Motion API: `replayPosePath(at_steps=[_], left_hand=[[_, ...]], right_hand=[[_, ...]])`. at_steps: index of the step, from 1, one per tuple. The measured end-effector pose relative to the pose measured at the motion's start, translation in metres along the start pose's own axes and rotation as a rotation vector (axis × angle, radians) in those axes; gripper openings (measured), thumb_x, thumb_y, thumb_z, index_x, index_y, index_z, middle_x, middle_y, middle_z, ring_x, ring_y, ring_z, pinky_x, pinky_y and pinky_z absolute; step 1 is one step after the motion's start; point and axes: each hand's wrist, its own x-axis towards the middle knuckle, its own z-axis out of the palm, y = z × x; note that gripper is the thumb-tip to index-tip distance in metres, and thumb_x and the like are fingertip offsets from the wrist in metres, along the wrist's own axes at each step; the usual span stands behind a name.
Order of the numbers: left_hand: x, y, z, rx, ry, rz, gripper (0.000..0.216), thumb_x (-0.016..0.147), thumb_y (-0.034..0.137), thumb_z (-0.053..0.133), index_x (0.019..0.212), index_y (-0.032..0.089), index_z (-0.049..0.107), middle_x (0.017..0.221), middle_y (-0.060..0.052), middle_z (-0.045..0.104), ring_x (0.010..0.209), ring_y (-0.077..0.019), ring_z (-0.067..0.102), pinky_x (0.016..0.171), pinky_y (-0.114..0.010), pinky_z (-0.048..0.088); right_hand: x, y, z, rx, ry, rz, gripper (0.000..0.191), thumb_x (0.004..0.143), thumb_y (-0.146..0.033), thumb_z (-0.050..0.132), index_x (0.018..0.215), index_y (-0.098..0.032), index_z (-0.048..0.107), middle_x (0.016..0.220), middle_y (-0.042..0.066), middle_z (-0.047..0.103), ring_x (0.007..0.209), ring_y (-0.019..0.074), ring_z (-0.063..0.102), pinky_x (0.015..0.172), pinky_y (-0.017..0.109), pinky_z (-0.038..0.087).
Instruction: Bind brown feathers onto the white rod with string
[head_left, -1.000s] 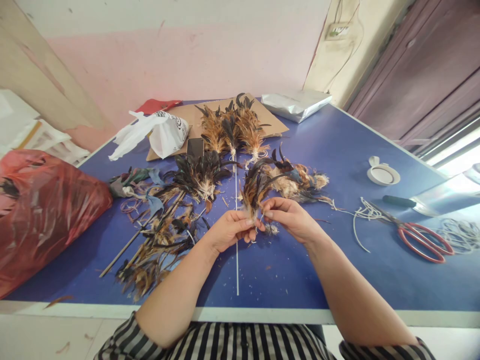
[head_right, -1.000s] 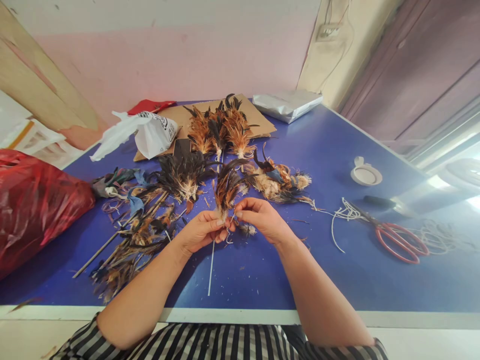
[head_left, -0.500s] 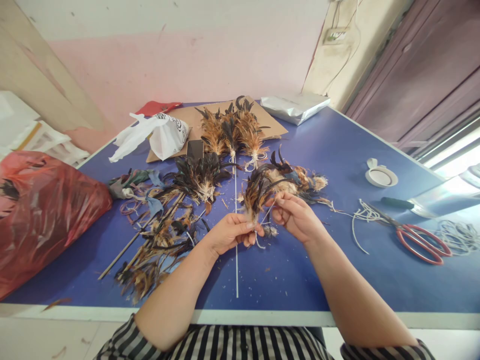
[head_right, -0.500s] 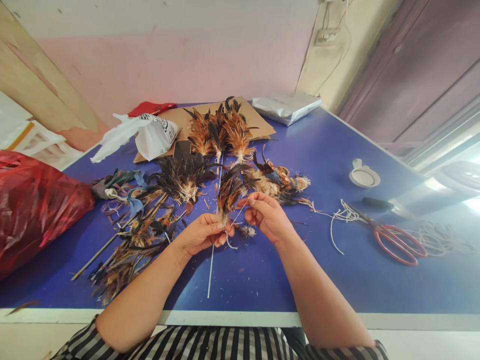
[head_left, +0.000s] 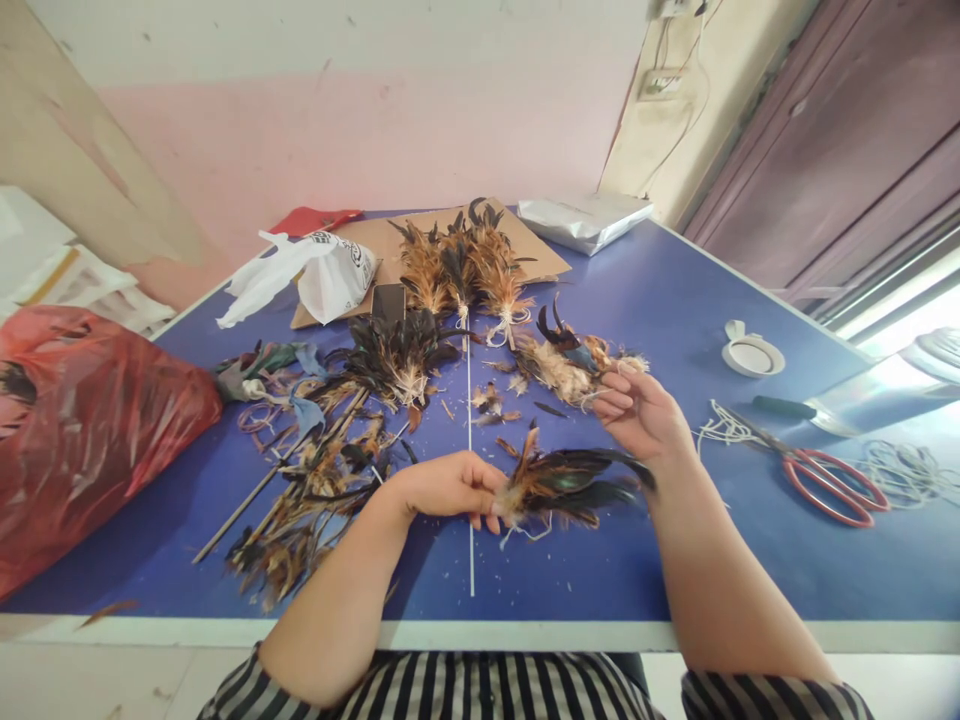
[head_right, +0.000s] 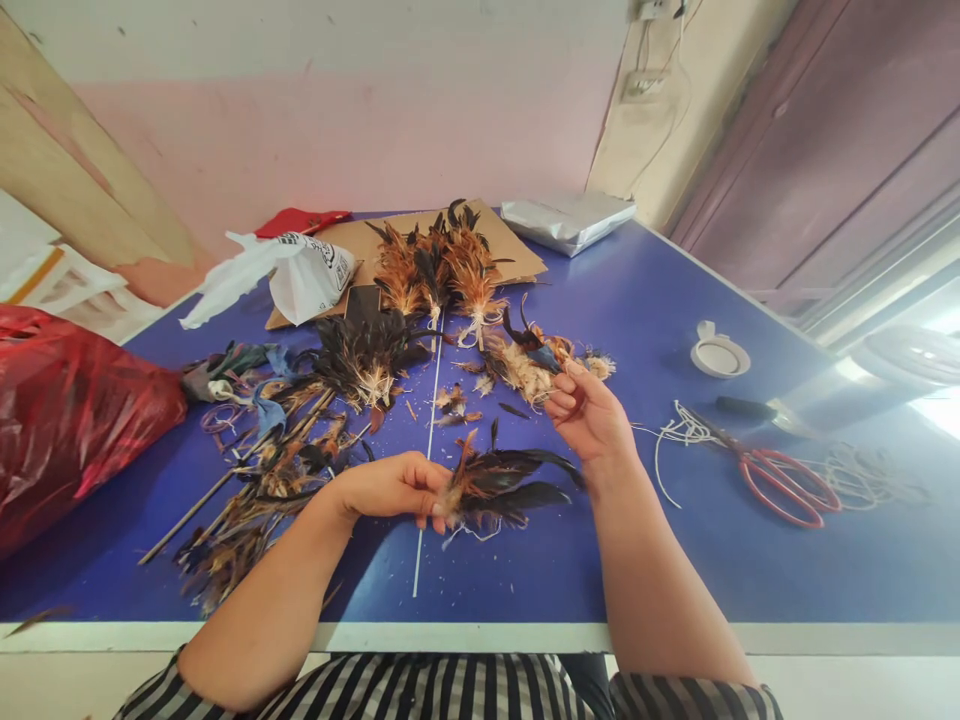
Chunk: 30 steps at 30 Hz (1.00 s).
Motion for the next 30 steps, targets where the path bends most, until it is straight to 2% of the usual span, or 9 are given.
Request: replayPosePath(at_steps=[2, 4, 7, 10, 12, 16, 21, 26, 30], left_hand=[[-0.007, 0.006, -0.005, 0.073, 0.05, 0.049, 0.023, 0.073, 0.036, 0.058, 0.078, 0.015, 0.068, 0.081, -0.006, 0.064, 0.067, -0.0119, 0.058, 0.057, -0.02, 0.044], [-0.013, 0.013, -0.008, 0.097, 0.1, 0.132, 0.02, 0.072, 0.033, 0.06, 0.075, 0.014, 0.068, 0.082, -0.007, 0.064, 0.076, -0.0142, 0.058, 0.069, -0.023, 0.045], [-0.016, 0.019, -0.007, -0.062, 0.303, 0.26, 0.017, 0.071, 0.029, 0.062, 0.074, 0.013, 0.068, 0.092, -0.01, 0.065, 0.087, -0.018, 0.057, 0.081, -0.028, 0.042], [-0.005, 0.014, -0.003, -0.35, 0.515, 0.308, 0.018, 0.073, 0.028, 0.06, 0.077, 0.012, 0.067, 0.106, -0.012, 0.061, 0.085, -0.0158, 0.058, 0.073, -0.024, 0.044], [0.006, 0.007, 0.0, -0.496, 0.555, 0.284, 0.02, 0.072, 0.029, 0.061, 0.08, 0.011, 0.066, 0.115, -0.012, 0.056, 0.081, -0.0139, 0.06, 0.065, -0.02, 0.046], [0.021, -0.001, 0.003, -0.649, 0.655, 0.296, 0.019, 0.072, 0.027, 0.062, 0.083, 0.011, 0.065, 0.121, -0.012, 0.052, 0.072, -0.0088, 0.06, 0.061, -0.017, 0.047], [0.018, 0.0, 0.001, -0.675, 0.661, 0.332, 0.019, 0.074, 0.025, 0.06, 0.086, 0.01, 0.064, 0.12, -0.013, 0.053, 0.062, -0.0051, 0.059, 0.054, -0.014, 0.047], [0.018, -0.004, 0.001, -0.724, 0.465, 0.17, 0.019, 0.077, 0.02, 0.057, 0.09, 0.008, 0.062, 0.105, -0.016, 0.062, 0.07, -0.0131, 0.064, 0.057, -0.017, 0.05], [0.021, -0.01, 0.001, -0.784, 0.444, 0.091, 0.014, 0.076, 0.018, 0.057, 0.085, 0.008, 0.06, 0.089, -0.013, 0.067, 0.074, -0.0166, 0.065, 0.059, -0.018, 0.051]], right_hand=[[0.001, 0.003, -0.002, -0.035, -0.008, -0.003, 0.025, 0.07, -0.031, 0.061, 0.064, -0.021, 0.039, 0.053, -0.007, 0.03, 0.038, 0.0047, 0.025, 0.036, 0.02, 0.028], [0.002, 0.007, -0.002, -0.055, -0.006, -0.008, 0.026, 0.07, -0.032, 0.061, 0.064, -0.021, 0.039, 0.053, -0.007, 0.031, 0.038, 0.0047, 0.025, 0.036, 0.02, 0.027], [0.001, 0.012, 0.004, -0.069, -0.024, 0.002, 0.025, 0.07, -0.032, 0.062, 0.065, -0.021, 0.039, 0.053, -0.007, 0.032, 0.039, 0.0049, 0.026, 0.037, 0.02, 0.027], [-0.007, 0.018, 0.018, -0.085, -0.093, 0.038, 0.023, 0.07, -0.031, 0.061, 0.068, -0.021, 0.041, 0.054, -0.006, 0.032, 0.042, 0.006, 0.031, 0.039, 0.02, 0.027], [-0.014, 0.022, 0.03, -0.128, -0.143, 0.075, 0.02, 0.071, -0.032, 0.06, 0.071, -0.022, 0.043, 0.053, -0.006, 0.033, 0.044, 0.0071, 0.035, 0.04, 0.021, 0.027], [-0.025, 0.032, 0.048, -0.206, -0.25, 0.158, 0.017, 0.071, -0.032, 0.059, 0.076, -0.021, 0.046, 0.052, -0.006, 0.038, 0.045, 0.0077, 0.041, 0.042, 0.021, 0.028], [-0.026, 0.038, 0.052, -0.171, -0.307, 0.224, 0.016, 0.073, -0.029, 0.059, 0.077, -0.019, 0.048, 0.052, -0.006, 0.041, 0.044, 0.0067, 0.043, 0.042, 0.019, 0.028], [-0.024, 0.039, 0.05, -0.167, -0.281, 0.231, 0.014, 0.075, -0.027, 0.058, 0.077, -0.019, 0.047, 0.053, -0.006, 0.044, 0.045, 0.0065, 0.045, 0.043, 0.018, 0.029], [-0.022, 0.039, 0.047, -0.176, -0.252, 0.175, 0.014, 0.075, -0.027, 0.058, 0.076, -0.019, 0.047, 0.053, -0.005, 0.046, 0.047, 0.0075, 0.048, 0.044, 0.019, 0.032]])
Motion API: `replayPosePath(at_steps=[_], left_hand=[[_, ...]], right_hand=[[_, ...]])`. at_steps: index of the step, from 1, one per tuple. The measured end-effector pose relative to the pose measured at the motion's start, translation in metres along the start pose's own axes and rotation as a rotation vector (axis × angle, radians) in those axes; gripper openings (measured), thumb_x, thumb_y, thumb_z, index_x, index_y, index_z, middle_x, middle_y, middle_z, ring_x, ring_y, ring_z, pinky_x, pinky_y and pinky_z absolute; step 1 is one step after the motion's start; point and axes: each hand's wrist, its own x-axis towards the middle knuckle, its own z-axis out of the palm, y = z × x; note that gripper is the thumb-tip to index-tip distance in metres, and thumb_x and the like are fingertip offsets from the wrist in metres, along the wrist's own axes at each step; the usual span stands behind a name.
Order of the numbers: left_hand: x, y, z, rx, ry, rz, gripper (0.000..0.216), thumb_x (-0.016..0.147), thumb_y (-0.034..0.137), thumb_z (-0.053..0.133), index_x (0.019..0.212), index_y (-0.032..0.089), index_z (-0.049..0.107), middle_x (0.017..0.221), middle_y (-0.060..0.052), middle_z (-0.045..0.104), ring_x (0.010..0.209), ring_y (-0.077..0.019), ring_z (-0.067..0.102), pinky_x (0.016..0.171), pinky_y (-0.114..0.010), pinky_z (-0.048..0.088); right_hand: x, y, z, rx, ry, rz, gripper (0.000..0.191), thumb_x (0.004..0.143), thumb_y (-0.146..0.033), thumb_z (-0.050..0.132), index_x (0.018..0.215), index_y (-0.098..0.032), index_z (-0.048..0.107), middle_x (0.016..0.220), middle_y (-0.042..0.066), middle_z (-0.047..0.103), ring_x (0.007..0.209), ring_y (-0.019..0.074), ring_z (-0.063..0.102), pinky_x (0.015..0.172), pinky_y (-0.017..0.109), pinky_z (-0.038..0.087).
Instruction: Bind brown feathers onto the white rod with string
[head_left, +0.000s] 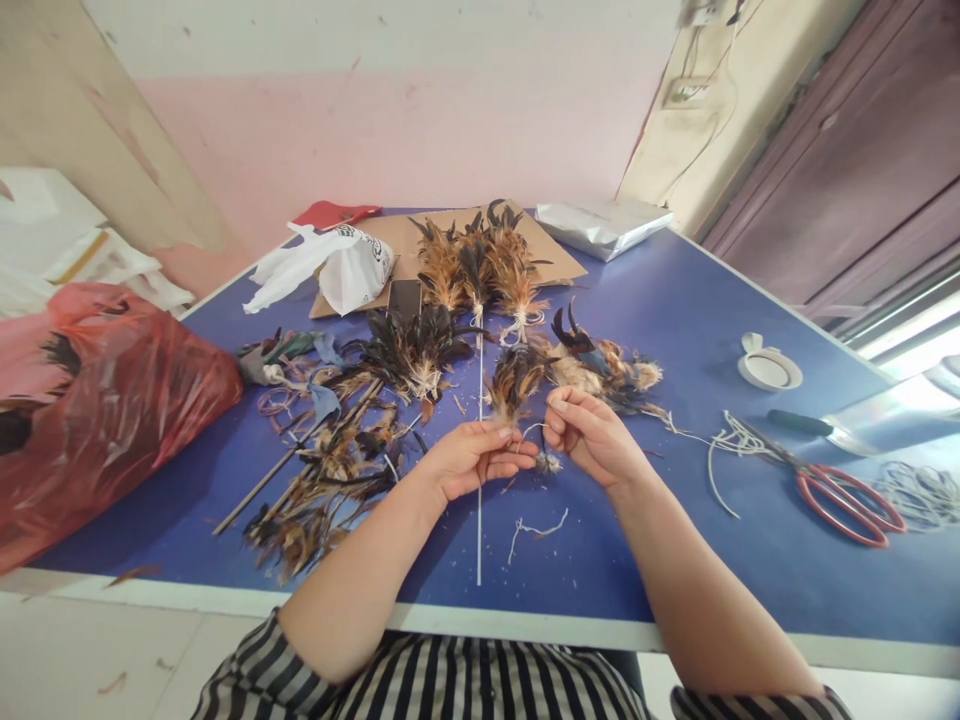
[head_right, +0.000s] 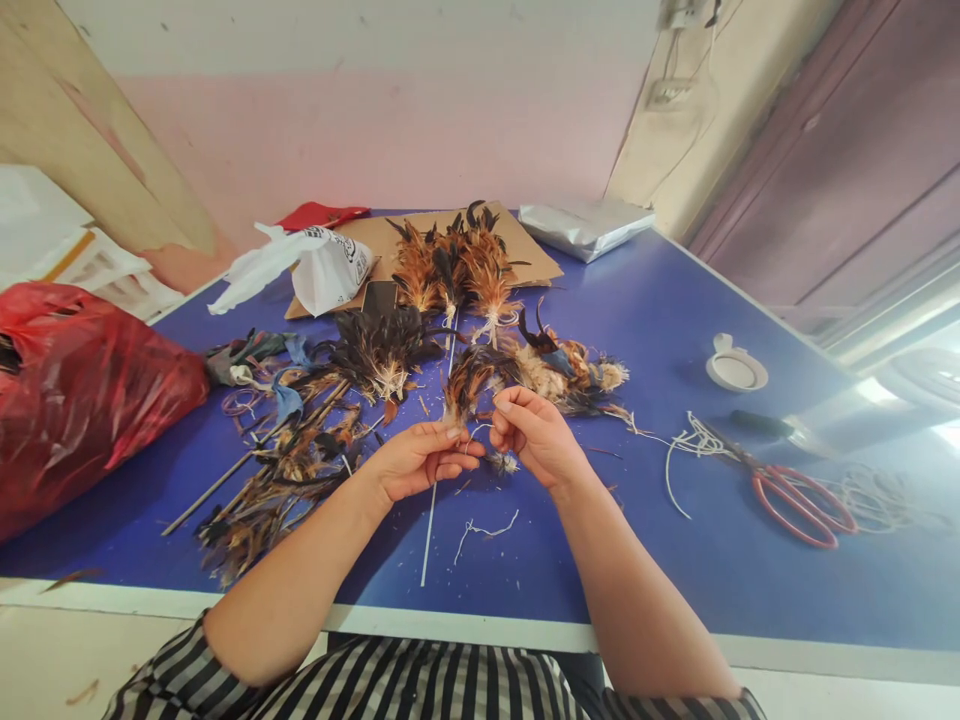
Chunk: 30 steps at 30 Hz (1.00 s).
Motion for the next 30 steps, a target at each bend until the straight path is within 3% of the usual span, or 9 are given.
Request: replayPosePath(at_steps=[11, 17, 20, 25, 30], left_hand=[[0.002, -0.005, 0.005, 0.235, 0.144, 0.051, 0.025, 0.066, 0.029, 0.068, 0.076, 0.006, 0.065, 0.068, -0.008, 0.065, 0.058, -0.0118, 0.062, 0.055, -0.018, 0.049], [0.001, -0.006, 0.006, 0.361, 0.067, 0.075, 0.029, 0.064, 0.035, 0.067, 0.073, 0.007, 0.064, 0.062, -0.005, 0.062, 0.055, -0.0109, 0.06, 0.052, -0.019, 0.047], [0.003, -0.005, 0.003, 0.437, 0.085, 0.131, 0.028, 0.067, 0.036, 0.064, 0.07, 0.008, 0.062, 0.058, -0.005, 0.061, 0.05, -0.0095, 0.058, 0.05, -0.019, 0.045], [0.005, -0.006, 0.001, 0.571, 0.139, 0.148, 0.027, 0.071, 0.035, 0.057, 0.062, 0.01, 0.057, 0.05, -0.003, 0.057, 0.043, -0.0083, 0.054, 0.045, -0.019, 0.043], [0.004, -0.014, 0.005, 0.779, -0.011, 0.099, 0.025, 0.073, 0.031, 0.052, 0.057, 0.012, 0.053, 0.048, 0.0, 0.053, 0.041, -0.0087, 0.054, 0.044, -0.019, 0.043]], right_hand=[[-0.002, 0.003, 0.001, -0.165, 0.011, -0.107, 0.016, 0.072, -0.031, 0.06, 0.077, -0.018, 0.05, 0.057, -0.004, 0.052, 0.052, 0.0101, 0.055, 0.05, 0.022, 0.041], [-0.002, 0.006, 0.002, -0.27, 0.026, -0.16, 0.016, 0.073, -0.032, 0.059, 0.075, -0.018, 0.05, 0.059, -0.003, 0.054, 0.057, 0.012, 0.058, 0.056, 0.026, 0.046], [-0.003, 0.006, 0.003, -0.32, 0.039, -0.203, 0.015, 0.075, -0.032, 0.056, 0.077, -0.019, 0.05, 0.059, -0.003, 0.055, 0.057, 0.0126, 0.058, 0.057, 0.026, 0.046], [-0.013, 0.004, 0.016, -0.77, 0.022, -0.371, 0.008, 0.08, -0.025, 0.049, 0.081, -0.018, 0.052, 0.064, 0.0, 0.058, 0.058, 0.0117, 0.055, 0.059, 0.025, 0.044], [-0.012, -0.003, 0.032, -1.332, -0.148, -0.426, 0.014, 0.08, -0.018, 0.043, 0.081, -0.019, 0.057, 0.071, 0.001, 0.061, 0.062, 0.0111, 0.053, 0.06, 0.023, 0.038]])
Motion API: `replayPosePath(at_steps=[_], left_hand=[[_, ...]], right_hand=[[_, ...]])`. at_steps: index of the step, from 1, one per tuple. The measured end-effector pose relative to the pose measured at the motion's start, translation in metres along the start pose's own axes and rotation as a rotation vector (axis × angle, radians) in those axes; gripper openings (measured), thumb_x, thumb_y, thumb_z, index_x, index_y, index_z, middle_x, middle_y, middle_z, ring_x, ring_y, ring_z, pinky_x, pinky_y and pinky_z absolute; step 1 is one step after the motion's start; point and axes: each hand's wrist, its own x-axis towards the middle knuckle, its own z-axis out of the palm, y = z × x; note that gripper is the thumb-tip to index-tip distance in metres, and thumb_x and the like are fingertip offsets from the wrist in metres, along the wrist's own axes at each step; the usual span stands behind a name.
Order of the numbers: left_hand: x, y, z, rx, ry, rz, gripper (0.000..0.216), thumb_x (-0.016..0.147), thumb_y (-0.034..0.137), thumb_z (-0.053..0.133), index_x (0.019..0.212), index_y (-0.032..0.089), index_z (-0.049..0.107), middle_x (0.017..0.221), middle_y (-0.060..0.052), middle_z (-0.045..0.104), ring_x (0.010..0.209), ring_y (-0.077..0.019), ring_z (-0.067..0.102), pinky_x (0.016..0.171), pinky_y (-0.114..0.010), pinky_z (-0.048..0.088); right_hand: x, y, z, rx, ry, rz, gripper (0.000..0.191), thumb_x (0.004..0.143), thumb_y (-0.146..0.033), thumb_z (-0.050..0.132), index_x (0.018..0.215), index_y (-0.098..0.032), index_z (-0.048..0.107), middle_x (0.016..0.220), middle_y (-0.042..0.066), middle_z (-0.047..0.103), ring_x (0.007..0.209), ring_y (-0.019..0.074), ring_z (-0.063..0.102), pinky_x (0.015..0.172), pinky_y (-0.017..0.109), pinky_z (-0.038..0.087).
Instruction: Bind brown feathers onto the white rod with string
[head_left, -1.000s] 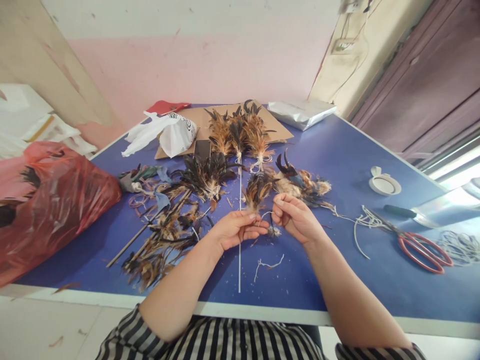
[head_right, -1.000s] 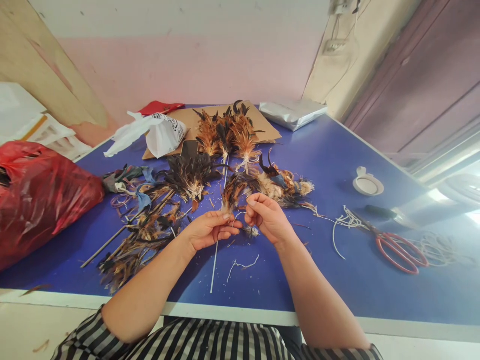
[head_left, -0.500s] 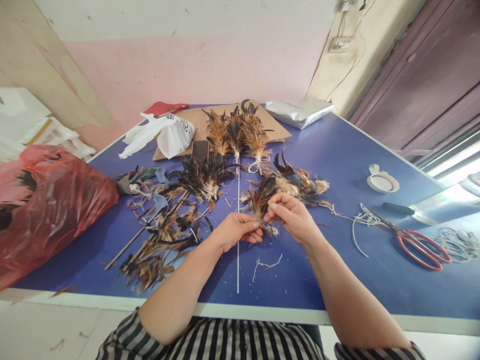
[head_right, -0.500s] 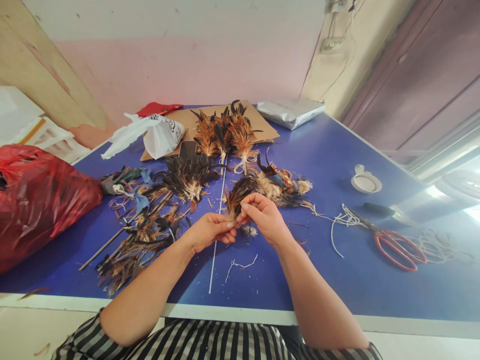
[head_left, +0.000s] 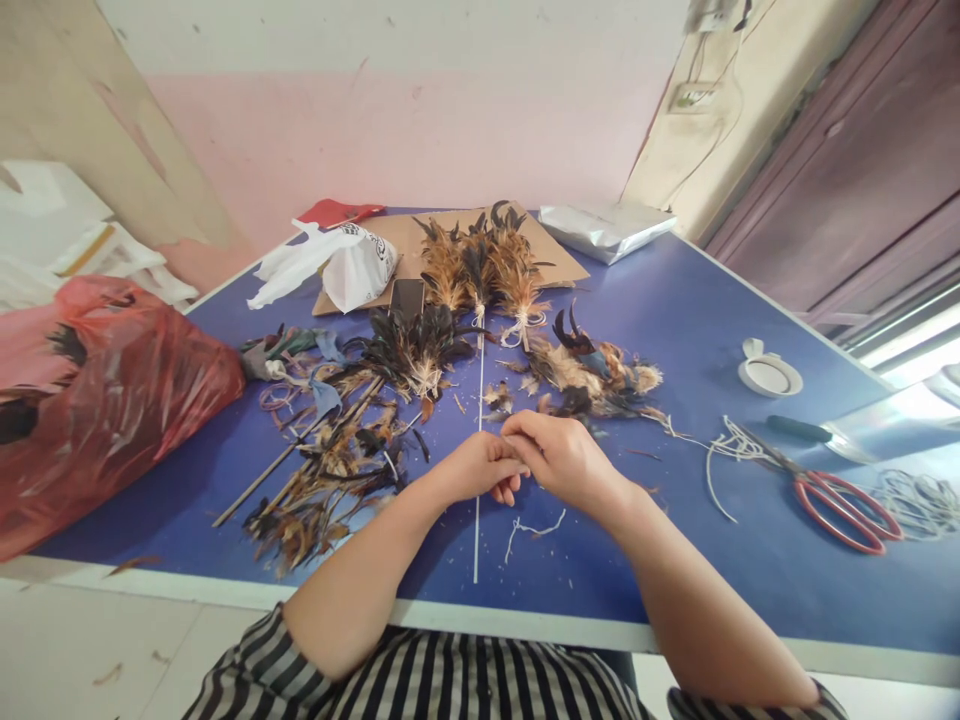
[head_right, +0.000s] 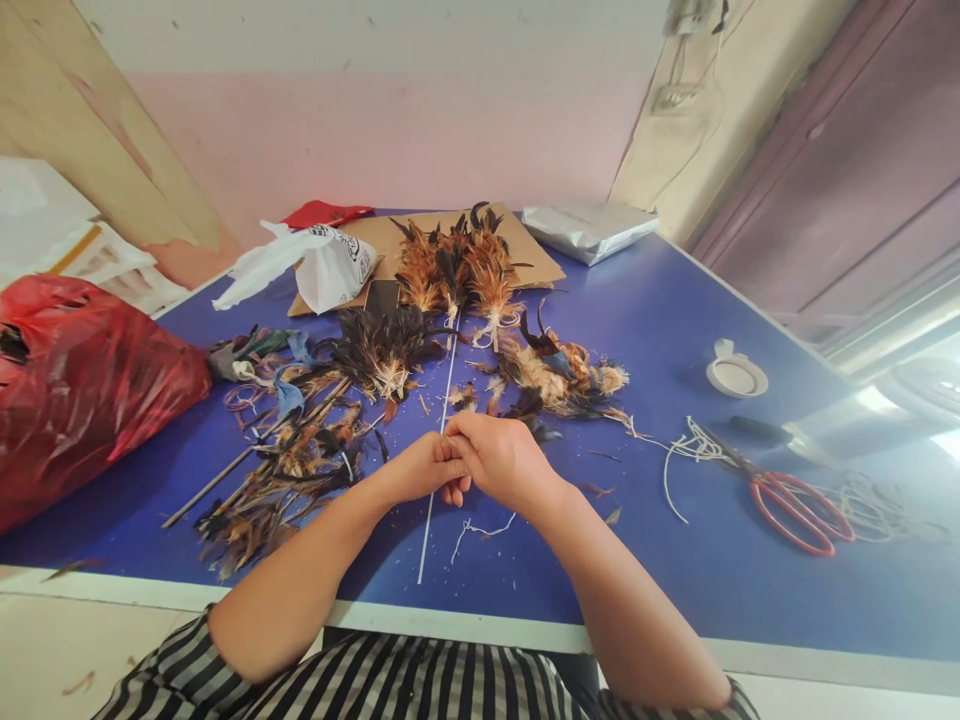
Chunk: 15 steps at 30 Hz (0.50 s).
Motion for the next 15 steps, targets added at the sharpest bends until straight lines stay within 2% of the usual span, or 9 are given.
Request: replayPosePath(at_steps=[2, 5, 8, 11, 13, 15], left_hand=[[-0.001, -0.002, 0.004, 0.082, -0.021, 0.028, 0.025, 0.074, 0.031, 0.05, 0.058, 0.012, 0.053, 0.049, 0.001, 0.052, 0.042, -0.0084, 0.054, 0.044, -0.019, 0.044], [0.0, -0.006, 0.008, 0.16, 0.01, 0.059, 0.026, 0.075, 0.032, 0.05, 0.057, 0.013, 0.051, 0.05, 0.001, 0.051, 0.042, -0.0082, 0.054, 0.043, -0.018, 0.042], [0.003, -0.009, 0.009, 0.156, 0.035, 0.052, 0.027, 0.075, 0.031, 0.049, 0.055, 0.013, 0.049, 0.048, 0.001, 0.05, 0.04, -0.0083, 0.053, 0.041, -0.018, 0.042], [0.004, -0.01, 0.008, 0.111, 0.048, 0.053, 0.027, 0.074, 0.032, 0.052, 0.055, 0.013, 0.049, 0.048, 0.001, 0.051, 0.039, -0.0082, 0.052, 0.04, -0.018, 0.041], [0.002, -0.008, 0.008, 0.093, 0.048, 0.062, 0.028, 0.073, 0.034, 0.053, 0.054, 0.013, 0.051, 0.046, 0.001, 0.051, 0.039, -0.0084, 0.052, 0.041, -0.018, 0.042], [-0.002, -0.004, 0.008, 0.073, 0.032, 0.09, 0.03, 0.073, 0.035, 0.054, 0.053, 0.013, 0.053, 0.046, 0.0, 0.052, 0.041, -0.0088, 0.053, 0.043, -0.019, 0.043]], right_hand=[[0.007, -0.001, -0.004, -0.071, -0.063, 0.035, 0.014, 0.078, -0.016, 0.043, 0.078, -0.018, 0.057, 0.068, 0.001, 0.06, 0.061, 0.0111, 0.052, 0.06, 0.023, 0.037], [0.016, -0.002, -0.013, -0.039, -0.159, 0.078, 0.014, 0.074, -0.011, 0.044, 0.074, -0.017, 0.056, 0.066, 0.0, 0.06, 0.059, 0.0099, 0.05, 0.059, 0.021, 0.036], [0.025, -0.006, -0.018, 0.011, -0.238, 0.085, 0.015, 0.071, -0.009, 0.044, 0.072, -0.017, 0.056, 0.064, -0.001, 0.059, 0.057, 0.0091, 0.05, 0.057, 0.021, 0.036], [0.035, -0.012, -0.019, 0.034, -0.285, 0.03, 0.014, 0.068, -0.008, 0.046, 0.068, -0.017, 0.057, 0.062, -0.001, 0.059, 0.056, 0.0094, 0.05, 0.055, 0.021, 0.036], [0.044, -0.01, -0.02, 0.11, -0.343, 0.025, 0.013, 0.067, -0.008, 0.048, 0.066, -0.017, 0.057, 0.058, -0.002, 0.059, 0.052, 0.0094, 0.051, 0.053, 0.021, 0.037], [0.052, 0.001, -0.022, 0.26, -0.451, 0.094, 0.012, 0.066, -0.01, 0.049, 0.066, -0.018, 0.058, 0.052, -0.003, 0.057, 0.046, 0.009, 0.05, 0.048, 0.021, 0.038]])
